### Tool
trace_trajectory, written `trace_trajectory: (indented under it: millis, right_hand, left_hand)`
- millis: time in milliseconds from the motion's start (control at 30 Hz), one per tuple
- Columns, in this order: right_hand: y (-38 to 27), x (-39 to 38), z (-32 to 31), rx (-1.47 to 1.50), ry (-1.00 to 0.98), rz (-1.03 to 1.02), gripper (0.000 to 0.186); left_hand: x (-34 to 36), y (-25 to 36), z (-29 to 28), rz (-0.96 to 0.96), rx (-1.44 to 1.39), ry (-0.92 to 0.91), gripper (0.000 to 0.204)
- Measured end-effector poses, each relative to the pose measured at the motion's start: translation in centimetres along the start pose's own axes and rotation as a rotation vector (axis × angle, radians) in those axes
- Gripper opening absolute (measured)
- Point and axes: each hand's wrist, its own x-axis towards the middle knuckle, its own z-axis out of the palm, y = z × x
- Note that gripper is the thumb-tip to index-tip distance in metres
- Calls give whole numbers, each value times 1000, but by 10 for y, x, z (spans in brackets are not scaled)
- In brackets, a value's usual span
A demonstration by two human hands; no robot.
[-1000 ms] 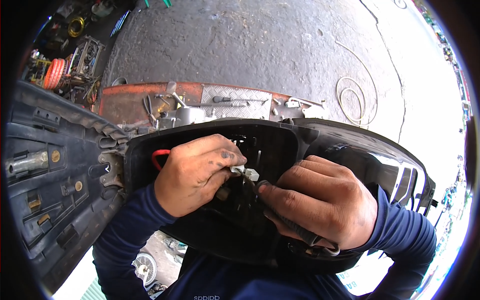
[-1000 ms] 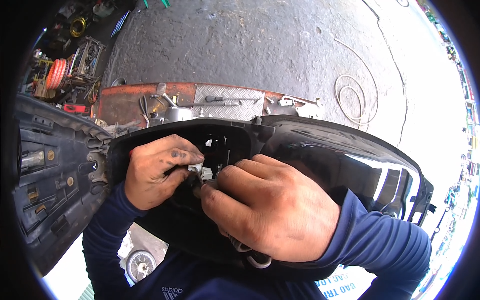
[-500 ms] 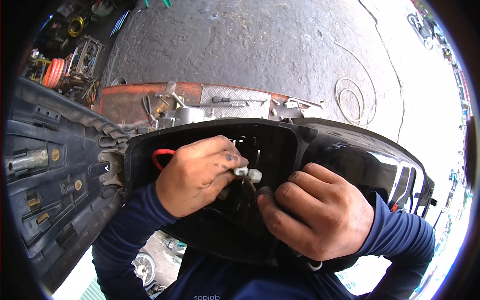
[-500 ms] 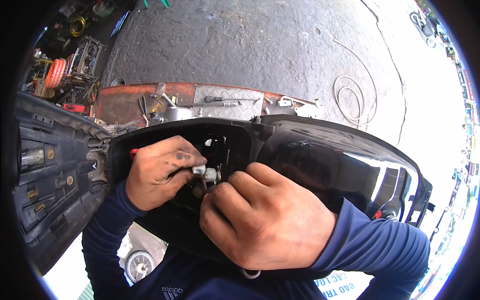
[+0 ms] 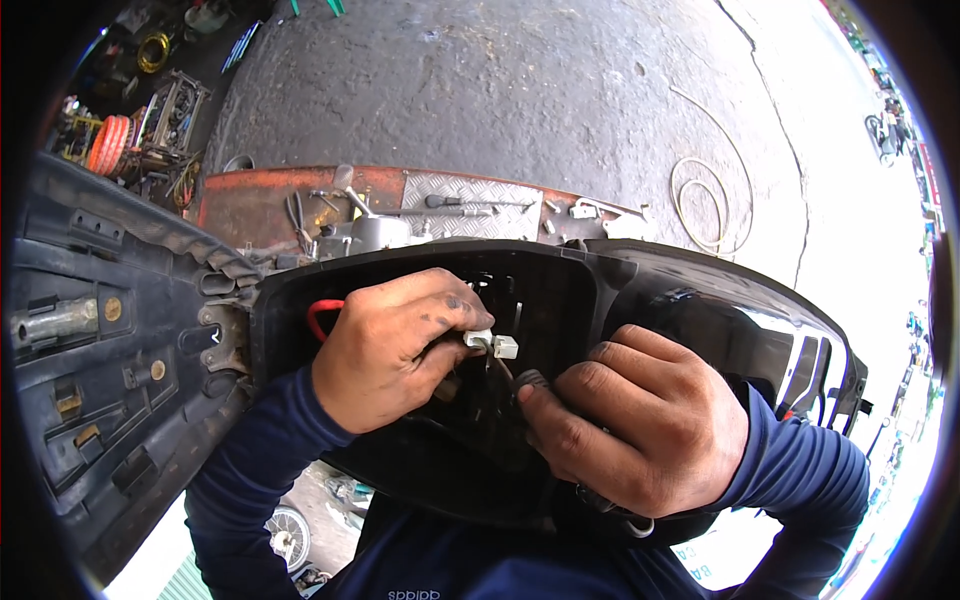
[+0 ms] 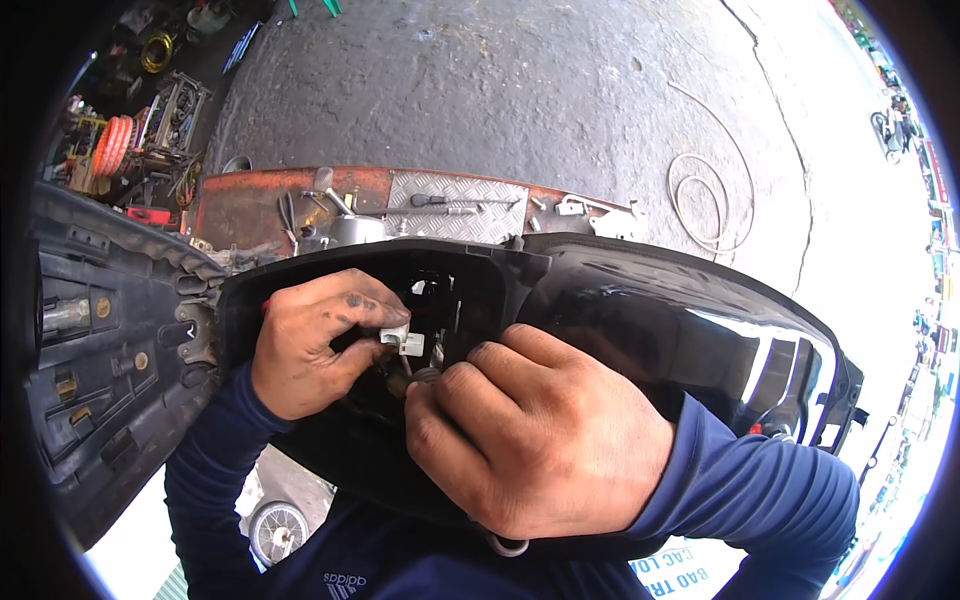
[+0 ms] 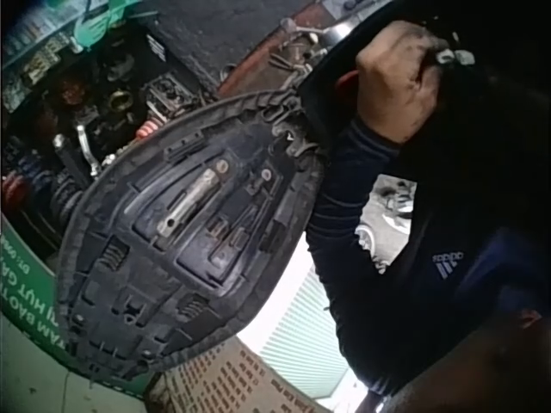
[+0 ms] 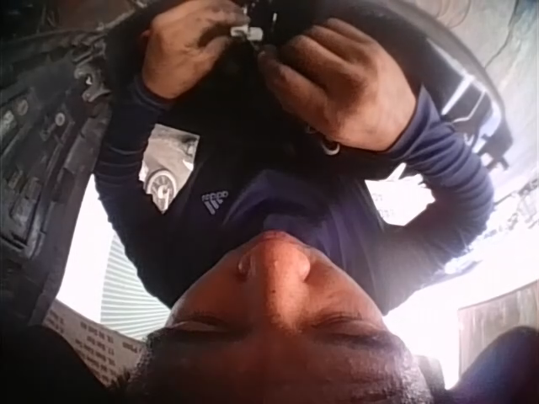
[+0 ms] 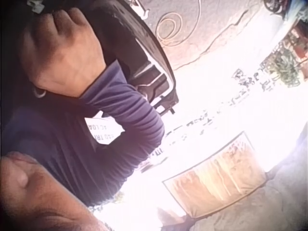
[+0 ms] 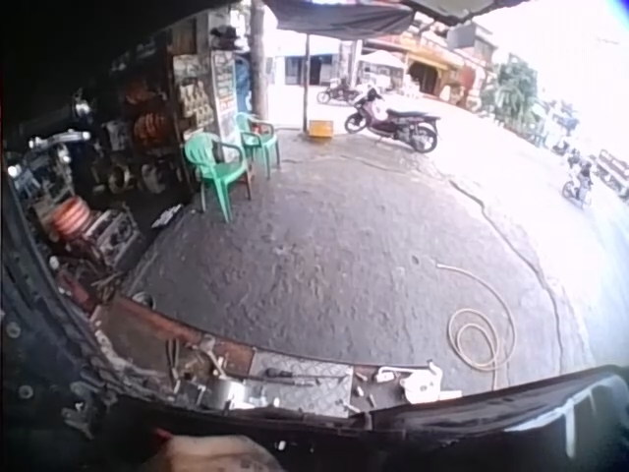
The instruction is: Installing and connecting electrical wiring and components on a motorcycle under the seat area.
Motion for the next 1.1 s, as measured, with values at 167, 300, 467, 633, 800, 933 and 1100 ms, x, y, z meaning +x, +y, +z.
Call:
trace_trajectory:
  millis: [167,300,467,633,800,933,1100]
  right_hand:
    - [4,0,0,65,23,13,33]
    - [7,2,-7,191,16,70,33]
    - [8,3,-9,299,9,146,33]
    - [8,4,-9,345,52,181,35]
    - [9,2,-8,287,5,119,34]
    - [8,2,-6,221,18,75,34]
    - [7,0,-3,180,39,54,34]
  left_hand:
    - [0,0,-1,-5,0,20,32]
    - [-2,-2,-1,2,-2,20,32]
    - [-3,-2,-1,-8,-34,20,33]
    - [-2,-2,-1,-3,-40,15,32]
    - [-1,-1,-1,1,-35,4,31]
    - [-2,-3,-1,4,-37,19,31]
    - [-1,-2,0,-2,-23,27,31]
